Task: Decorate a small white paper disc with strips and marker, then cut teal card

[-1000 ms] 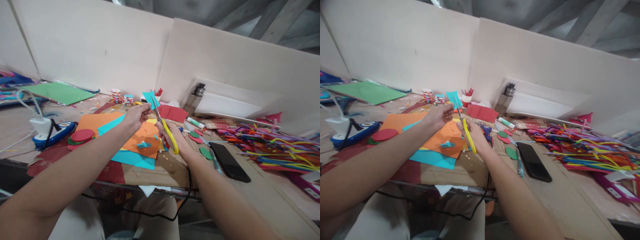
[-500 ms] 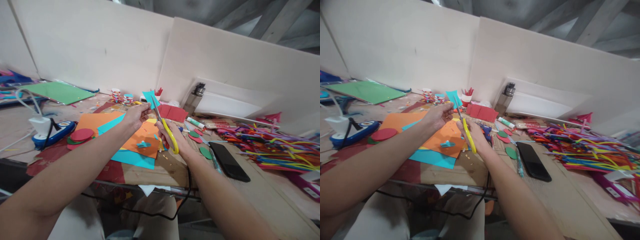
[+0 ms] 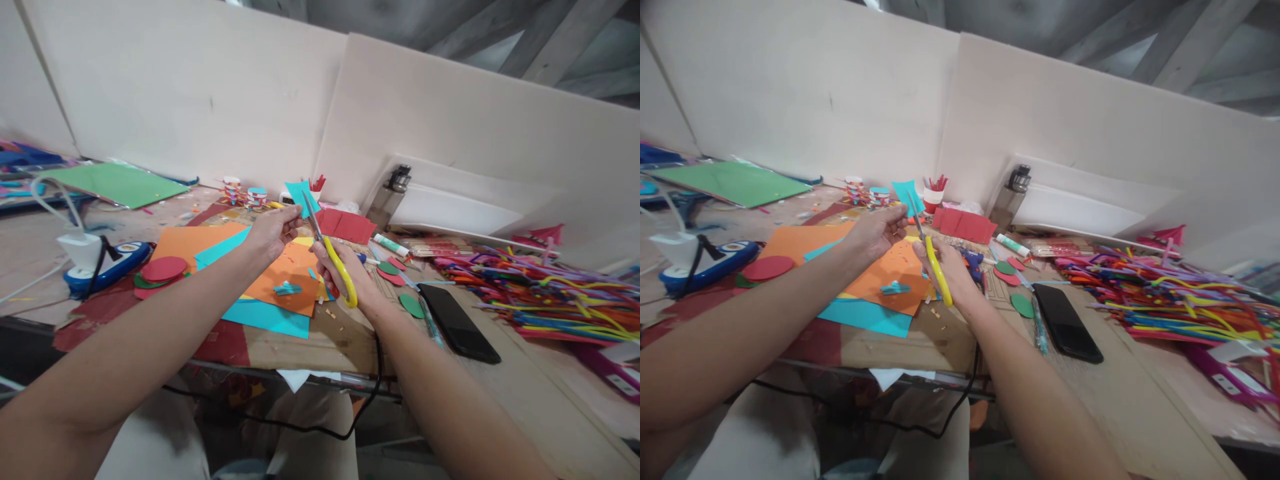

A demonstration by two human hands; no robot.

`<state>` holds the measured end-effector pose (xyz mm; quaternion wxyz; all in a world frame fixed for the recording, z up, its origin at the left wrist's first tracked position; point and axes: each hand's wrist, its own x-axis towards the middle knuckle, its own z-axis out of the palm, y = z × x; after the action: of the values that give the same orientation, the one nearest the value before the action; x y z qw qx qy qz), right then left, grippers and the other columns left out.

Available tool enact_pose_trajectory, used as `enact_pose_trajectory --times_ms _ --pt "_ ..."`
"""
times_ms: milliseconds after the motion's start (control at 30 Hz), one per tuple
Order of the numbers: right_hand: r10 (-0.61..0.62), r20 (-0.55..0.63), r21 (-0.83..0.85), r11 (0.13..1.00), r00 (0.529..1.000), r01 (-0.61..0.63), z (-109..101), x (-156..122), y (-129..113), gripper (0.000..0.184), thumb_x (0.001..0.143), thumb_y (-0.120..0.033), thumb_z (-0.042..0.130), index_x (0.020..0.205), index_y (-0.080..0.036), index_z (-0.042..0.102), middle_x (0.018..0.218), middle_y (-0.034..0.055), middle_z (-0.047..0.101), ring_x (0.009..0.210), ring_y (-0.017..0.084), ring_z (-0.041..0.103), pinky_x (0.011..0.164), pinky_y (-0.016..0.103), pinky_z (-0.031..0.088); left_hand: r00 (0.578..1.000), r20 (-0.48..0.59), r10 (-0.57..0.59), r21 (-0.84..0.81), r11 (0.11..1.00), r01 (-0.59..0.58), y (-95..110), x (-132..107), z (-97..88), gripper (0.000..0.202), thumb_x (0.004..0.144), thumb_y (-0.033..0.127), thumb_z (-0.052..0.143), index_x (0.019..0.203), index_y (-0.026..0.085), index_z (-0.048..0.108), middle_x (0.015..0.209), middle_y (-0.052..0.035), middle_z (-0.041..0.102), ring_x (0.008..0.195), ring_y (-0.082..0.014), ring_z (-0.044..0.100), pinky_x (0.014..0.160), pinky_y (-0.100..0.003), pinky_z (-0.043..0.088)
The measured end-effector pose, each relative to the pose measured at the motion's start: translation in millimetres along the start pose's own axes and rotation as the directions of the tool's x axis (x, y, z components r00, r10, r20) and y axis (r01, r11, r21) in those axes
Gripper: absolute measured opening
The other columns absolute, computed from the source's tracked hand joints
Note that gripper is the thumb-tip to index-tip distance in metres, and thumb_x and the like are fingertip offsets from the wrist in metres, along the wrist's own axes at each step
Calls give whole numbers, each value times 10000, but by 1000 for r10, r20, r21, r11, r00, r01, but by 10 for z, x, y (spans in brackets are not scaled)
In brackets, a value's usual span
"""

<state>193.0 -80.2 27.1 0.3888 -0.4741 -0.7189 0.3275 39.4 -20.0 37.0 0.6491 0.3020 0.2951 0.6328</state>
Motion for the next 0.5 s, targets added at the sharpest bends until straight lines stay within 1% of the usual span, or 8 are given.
enact_pose_trajectory --times_ms 133,333,500 --pt "0 -8 3 1000 1000 0 -5 -7 -14 421 813 -610 557 721 -208 474 543 -36 480 439 84 438 374 192 331 1000 0 3 6 1000 -3 4 1 3 75 737 131 700 691 125 641 558 15 602 499 -43 551 467 -145 379" --pt "24 -12 56 998 1000 -23 -1 -29 -54 408 800 -594 588 724 -203 498 522 -38 482 431 87 443 373 192 340 1000 1 7 15 1000 -7 6 -8 9 142 679 163 770 688 126 634 547 25 594 486 -41 547 472 -149 387" --pt "38 -19 61 997 999 -37 7 -23 -38 387 797 -575 604 734 -203 518 518 -34 498 424 87 444 367 192 333 1000 -16 -3 9 1000 3 11 -3 10 98 729 131 719 683 123 633 550 23 593 490 -39 548 481 -149 389"
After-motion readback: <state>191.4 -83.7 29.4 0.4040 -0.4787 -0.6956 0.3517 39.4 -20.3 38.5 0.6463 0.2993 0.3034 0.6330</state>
